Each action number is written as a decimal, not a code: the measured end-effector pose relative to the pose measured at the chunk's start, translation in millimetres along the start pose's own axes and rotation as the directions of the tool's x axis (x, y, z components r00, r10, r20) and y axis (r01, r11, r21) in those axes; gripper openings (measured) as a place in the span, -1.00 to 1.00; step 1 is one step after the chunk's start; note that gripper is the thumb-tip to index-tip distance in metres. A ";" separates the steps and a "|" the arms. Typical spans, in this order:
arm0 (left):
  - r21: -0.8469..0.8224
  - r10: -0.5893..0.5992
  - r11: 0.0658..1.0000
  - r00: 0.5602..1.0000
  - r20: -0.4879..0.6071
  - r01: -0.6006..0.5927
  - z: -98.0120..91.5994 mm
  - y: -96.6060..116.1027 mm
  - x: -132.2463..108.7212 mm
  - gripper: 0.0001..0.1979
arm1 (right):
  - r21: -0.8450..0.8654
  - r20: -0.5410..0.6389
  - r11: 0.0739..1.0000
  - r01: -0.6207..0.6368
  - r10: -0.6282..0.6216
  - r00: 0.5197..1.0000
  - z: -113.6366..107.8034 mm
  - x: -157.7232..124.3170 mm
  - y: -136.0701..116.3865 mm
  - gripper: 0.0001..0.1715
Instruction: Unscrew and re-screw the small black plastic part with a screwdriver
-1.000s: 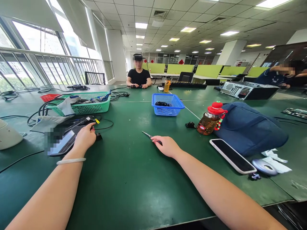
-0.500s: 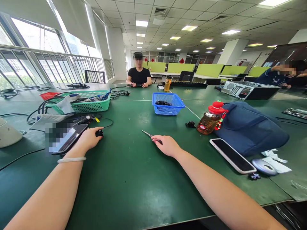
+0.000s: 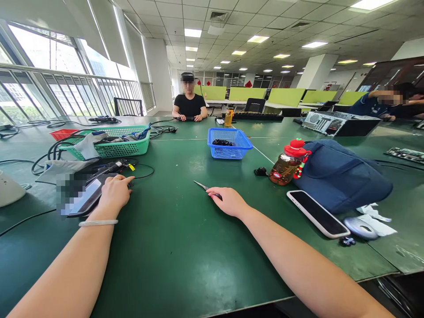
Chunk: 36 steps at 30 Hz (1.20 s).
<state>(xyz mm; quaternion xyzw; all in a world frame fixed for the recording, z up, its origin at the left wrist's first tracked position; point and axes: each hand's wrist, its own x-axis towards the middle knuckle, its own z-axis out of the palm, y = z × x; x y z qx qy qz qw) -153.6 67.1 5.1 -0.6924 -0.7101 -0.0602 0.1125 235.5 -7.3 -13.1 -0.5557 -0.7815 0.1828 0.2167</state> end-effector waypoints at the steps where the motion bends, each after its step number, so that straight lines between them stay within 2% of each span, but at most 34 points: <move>1: 0.005 0.008 1.000 1.000 0.000 -0.008 1.0 -0.5 -0.4 -0.50 | 0.003 -0.001 1.000 -0.001 0.001 1.000 0.3 0.1 0.2 -0.63; 7: 0.000 -0.038 0.999 0.999 -0.031 0.038 -2.2 12.0 -6.2 -0.49 | 0.006 -0.004 1.000 0.001 -0.001 1.000 1.5 -0.5 0.9 -0.63; 13: 0.094 0.084 0.992 0.996 0.037 -0.087 -11.1 40.0 -12.2 -0.52 | -0.008 -0.008 1.000 -0.008 0.008 1.000 0.1 -1.1 -1.4 -0.63; 18: 0.108 0.091 0.990 0.995 0.045 -0.095 -15.6 52.5 -18.1 -0.52 | 0.000 -0.005 1.000 -0.003 0.003 1.000 0.0 -0.3 -0.8 -0.64; 22: 0.019 0.001 1.000 1.000 -0.022 -0.001 -20.7 47.9 -18.9 -0.51 | 0.004 -0.006 1.000 -0.005 0.005 1.000 0.5 -0.2 -0.2 -0.64; 26: -0.157 -0.151 0.979 0.982 -0.114 0.132 -24.9 34.8 -14.3 -0.48 | 0.012 0.005 1.000 -0.012 0.012 1.000 -0.2 -0.8 -0.5 -0.64; 29: -0.238 -0.220 0.950 0.974 -0.059 0.201 -19.1 28.6 -10.7 -0.43 | 0.012 0.005 1.000 -0.011 0.011 1.000 -0.2 -0.6 0.3 -0.64; 36: -0.139 -0.194 0.970 0.979 0.065 0.202 0.5 32.7 -7.6 -0.38 | 0.006 0.008 1.000 0.005 -0.005 1.000 0.2 0.2 2.1 -0.63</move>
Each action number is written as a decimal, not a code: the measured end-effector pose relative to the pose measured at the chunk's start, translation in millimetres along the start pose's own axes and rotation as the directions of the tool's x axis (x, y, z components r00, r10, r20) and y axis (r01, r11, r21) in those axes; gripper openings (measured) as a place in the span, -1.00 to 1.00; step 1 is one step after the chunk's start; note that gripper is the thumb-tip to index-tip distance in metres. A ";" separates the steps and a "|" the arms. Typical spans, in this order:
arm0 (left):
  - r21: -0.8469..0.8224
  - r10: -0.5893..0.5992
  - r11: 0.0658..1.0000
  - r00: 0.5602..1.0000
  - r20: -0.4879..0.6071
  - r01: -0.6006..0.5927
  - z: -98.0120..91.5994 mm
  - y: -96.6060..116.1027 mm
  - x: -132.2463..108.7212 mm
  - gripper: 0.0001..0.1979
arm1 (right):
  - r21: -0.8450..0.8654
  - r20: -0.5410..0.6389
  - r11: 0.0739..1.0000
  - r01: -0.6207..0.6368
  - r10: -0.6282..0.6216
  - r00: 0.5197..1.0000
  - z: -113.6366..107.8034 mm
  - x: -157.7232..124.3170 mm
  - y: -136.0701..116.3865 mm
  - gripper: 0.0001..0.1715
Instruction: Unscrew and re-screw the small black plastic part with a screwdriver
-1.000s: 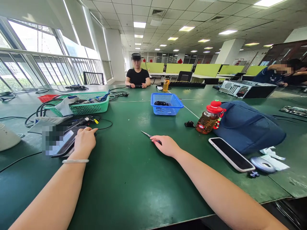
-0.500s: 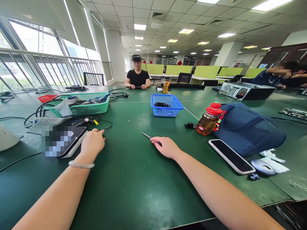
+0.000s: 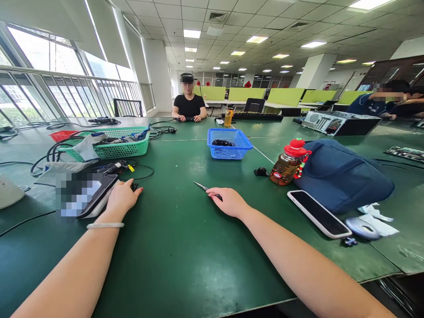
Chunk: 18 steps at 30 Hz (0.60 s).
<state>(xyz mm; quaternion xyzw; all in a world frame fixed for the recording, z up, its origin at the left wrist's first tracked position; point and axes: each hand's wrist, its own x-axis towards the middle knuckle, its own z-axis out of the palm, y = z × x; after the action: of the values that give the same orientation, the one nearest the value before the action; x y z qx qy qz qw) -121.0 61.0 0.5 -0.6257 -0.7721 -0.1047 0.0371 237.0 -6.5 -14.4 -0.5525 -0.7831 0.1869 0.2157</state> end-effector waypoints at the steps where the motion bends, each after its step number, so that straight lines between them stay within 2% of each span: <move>1: 0.009 -0.004 1.000 1.000 0.008 0.003 0.9 -0.1 0.2 -0.39 | -0.002 0.002 1.000 -0.002 0.002 1.000 -0.2 -0.1 -0.2 -0.62; 6: 0.024 0.063 0.998 0.998 0.018 -0.064 3.0 -5.4 2.2 -0.46 | -0.002 0.004 1.000 -0.003 0.003 1.000 -0.9 -0.3 -0.7 -0.62; 11: 0.041 0.119 0.992 0.993 -0.007 -0.119 4.0 -13.8 6.4 -0.42 | -0.013 0.001 1.000 -0.003 0.003 1.000 -0.8 -0.9 -0.8 -0.63; 15: 0.020 0.099 0.995 0.994 -0.055 -0.098 5.5 -20.9 10.8 -0.46 | -0.008 0.003 1.000 -0.008 0.008 1.000 -1.0 -1.0 -1.4 -0.63; 18: 0.023 0.085 0.996 0.996 -0.033 -0.084 7.4 -23.0 12.9 -0.44 | -0.012 -0.002 1.000 -0.006 0.006 1.000 -0.8 -0.5 -1.1 -0.63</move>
<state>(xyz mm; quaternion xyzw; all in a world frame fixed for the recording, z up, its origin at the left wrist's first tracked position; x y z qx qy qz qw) -145.6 70.4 -6.9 -0.6556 -0.7452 -0.1052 0.0617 236.7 -7.3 -13.1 -0.5564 -0.7823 0.1824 0.2126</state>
